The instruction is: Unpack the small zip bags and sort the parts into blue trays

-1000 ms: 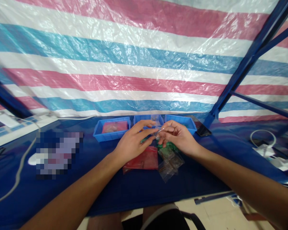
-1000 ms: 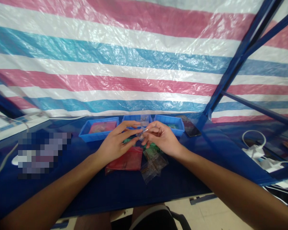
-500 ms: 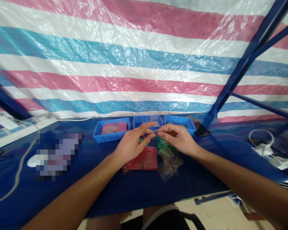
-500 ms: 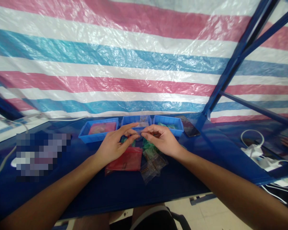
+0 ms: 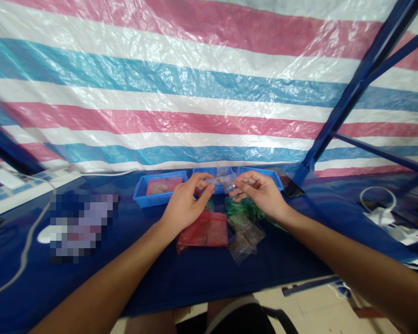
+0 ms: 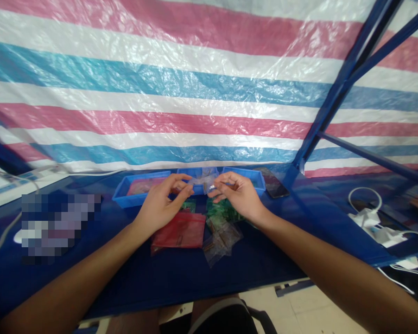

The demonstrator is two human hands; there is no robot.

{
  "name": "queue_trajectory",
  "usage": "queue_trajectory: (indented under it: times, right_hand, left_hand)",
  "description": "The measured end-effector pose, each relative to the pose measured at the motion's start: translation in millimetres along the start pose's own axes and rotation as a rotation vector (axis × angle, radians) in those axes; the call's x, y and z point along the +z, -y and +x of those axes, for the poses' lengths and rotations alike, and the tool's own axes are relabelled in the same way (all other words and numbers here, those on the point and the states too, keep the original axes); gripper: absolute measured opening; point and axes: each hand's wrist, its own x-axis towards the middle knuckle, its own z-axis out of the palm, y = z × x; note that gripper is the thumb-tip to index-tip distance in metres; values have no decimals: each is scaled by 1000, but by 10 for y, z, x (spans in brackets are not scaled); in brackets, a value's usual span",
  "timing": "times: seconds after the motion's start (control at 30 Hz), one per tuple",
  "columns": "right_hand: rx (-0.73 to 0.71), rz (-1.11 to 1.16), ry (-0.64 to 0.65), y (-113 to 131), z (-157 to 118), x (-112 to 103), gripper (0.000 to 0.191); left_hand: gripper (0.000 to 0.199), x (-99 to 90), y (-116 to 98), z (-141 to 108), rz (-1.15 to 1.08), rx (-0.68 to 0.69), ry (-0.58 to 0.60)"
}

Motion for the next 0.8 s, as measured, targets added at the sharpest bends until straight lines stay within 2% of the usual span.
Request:
queue_trajectory:
  times: [0.07, 0.23, 0.3, 0.4, 0.53, 0.63, 0.8]
  right_hand:
    - [25, 46, -9, 4, 13, -11, 36]
    - [84, 126, 70, 37, -6, 27, 40]
    - [93, 80, 70, 52, -18, 38, 38]
    - [82, -8, 65, 70, -28, 34, 34]
    - [47, -86, 79, 86, -36, 17, 33]
    - [23, -118, 98, 93, -44, 17, 34]
    - [4, -172, 151, 103, -77, 39, 37]
  left_hand:
    - [27, -45, 6, 8, 79, 68, 78]
    - [28, -110, -33, -33, 236, 359, 383]
    - [32, -98, -46, -49, 269, 381, 457]
    - [32, -64, -32, -47, 260, 358, 501]
    - [19, -49, 20, -17, 140, 321, 468]
    - [20, -64, 34, 1, 76, 292, 409]
    - [22, -91, -22, 13, 29, 203, 152]
